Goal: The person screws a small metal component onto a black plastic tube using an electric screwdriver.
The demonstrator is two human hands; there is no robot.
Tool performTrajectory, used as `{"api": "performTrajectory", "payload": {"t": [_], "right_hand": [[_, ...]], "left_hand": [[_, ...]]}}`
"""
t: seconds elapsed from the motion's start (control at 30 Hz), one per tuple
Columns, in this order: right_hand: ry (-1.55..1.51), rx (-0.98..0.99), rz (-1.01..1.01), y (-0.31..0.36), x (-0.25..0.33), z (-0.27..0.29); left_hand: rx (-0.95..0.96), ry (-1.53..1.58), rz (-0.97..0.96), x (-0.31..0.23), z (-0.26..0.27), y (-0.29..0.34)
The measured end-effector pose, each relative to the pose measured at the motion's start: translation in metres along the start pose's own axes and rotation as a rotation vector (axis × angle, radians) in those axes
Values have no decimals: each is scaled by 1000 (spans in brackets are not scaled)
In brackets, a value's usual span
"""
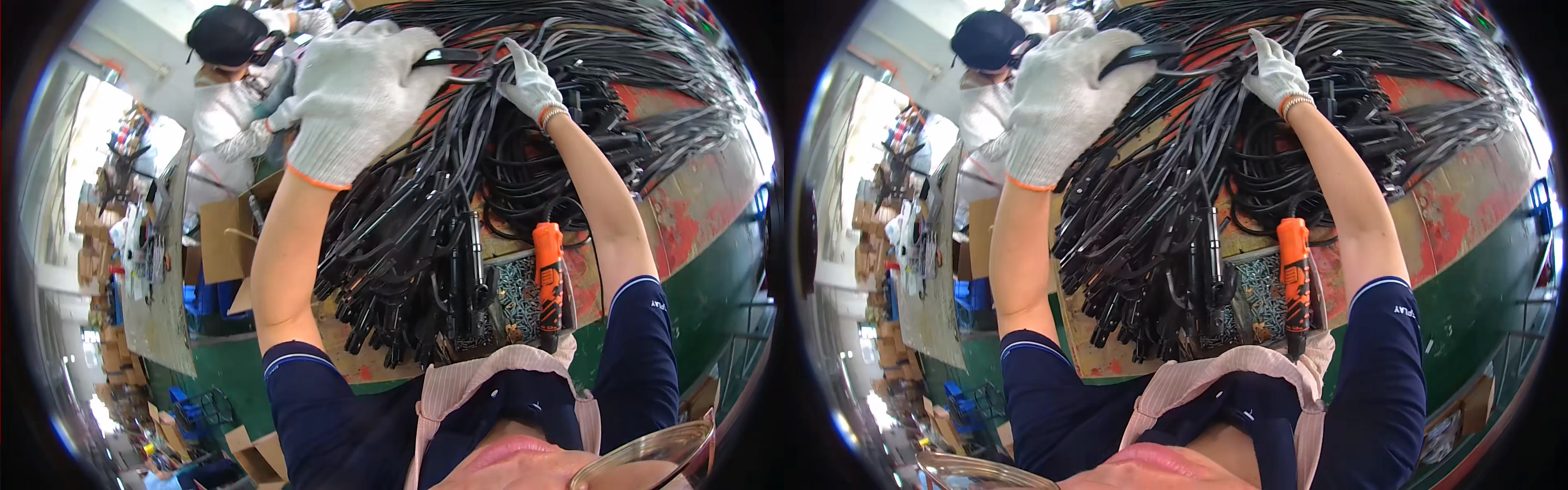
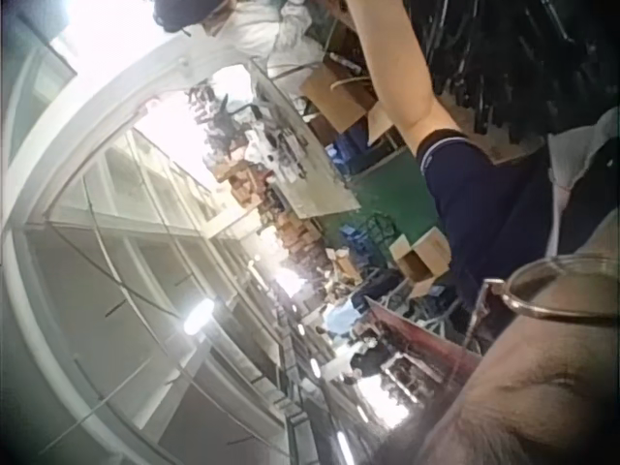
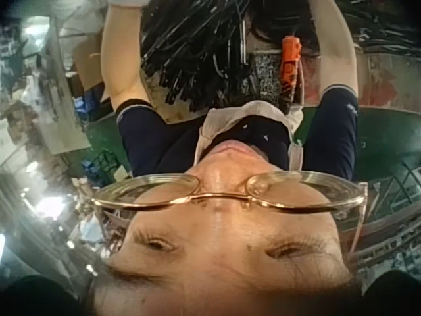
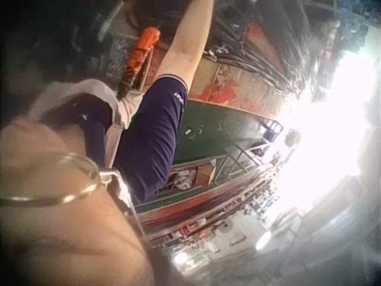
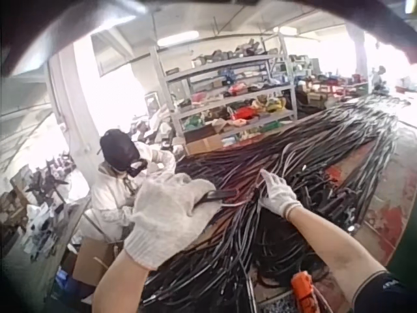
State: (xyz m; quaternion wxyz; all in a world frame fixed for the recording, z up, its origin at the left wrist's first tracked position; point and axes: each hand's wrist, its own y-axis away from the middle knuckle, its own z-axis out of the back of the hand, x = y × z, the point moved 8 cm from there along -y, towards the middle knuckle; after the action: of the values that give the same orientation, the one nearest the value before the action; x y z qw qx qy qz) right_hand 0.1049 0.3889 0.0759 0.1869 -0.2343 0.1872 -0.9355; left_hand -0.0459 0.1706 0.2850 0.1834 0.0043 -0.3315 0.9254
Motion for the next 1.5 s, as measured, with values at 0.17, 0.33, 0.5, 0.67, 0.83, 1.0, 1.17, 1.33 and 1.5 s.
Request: {"api": "performTrajectory", "payload": {"t": [0.17,0.33,0.5,0.67,0.83,1.0,1.17,1.33,1.5], "right_hand": [[-41,78,253,-8,44,-27],[-87,36,900,60,173,32],[77,193,944,94,181,42],[-70,292,1030,94,145,62],[-23,418,853,102,133,72],[-212,210,911,137,126,107],[-434,-73,502,173,82,109],[-2049,230,-342,178,23,-7],[-2695,415,-431,154,80,6]], "left_hand": [[-68,-120,-20,16,9,23],[103,-240,35,43,-15,74],[435,125,130,25,-42,102],[605,539,410,-1,-58,91],[542,586,415,-36,-67,71],[267,661,356,-57,-68,99],[441,1449,1124,-84,-104,144],[479,1690,1133,-113,-119,146],[345,1350,920,-98,-132,140]]}}
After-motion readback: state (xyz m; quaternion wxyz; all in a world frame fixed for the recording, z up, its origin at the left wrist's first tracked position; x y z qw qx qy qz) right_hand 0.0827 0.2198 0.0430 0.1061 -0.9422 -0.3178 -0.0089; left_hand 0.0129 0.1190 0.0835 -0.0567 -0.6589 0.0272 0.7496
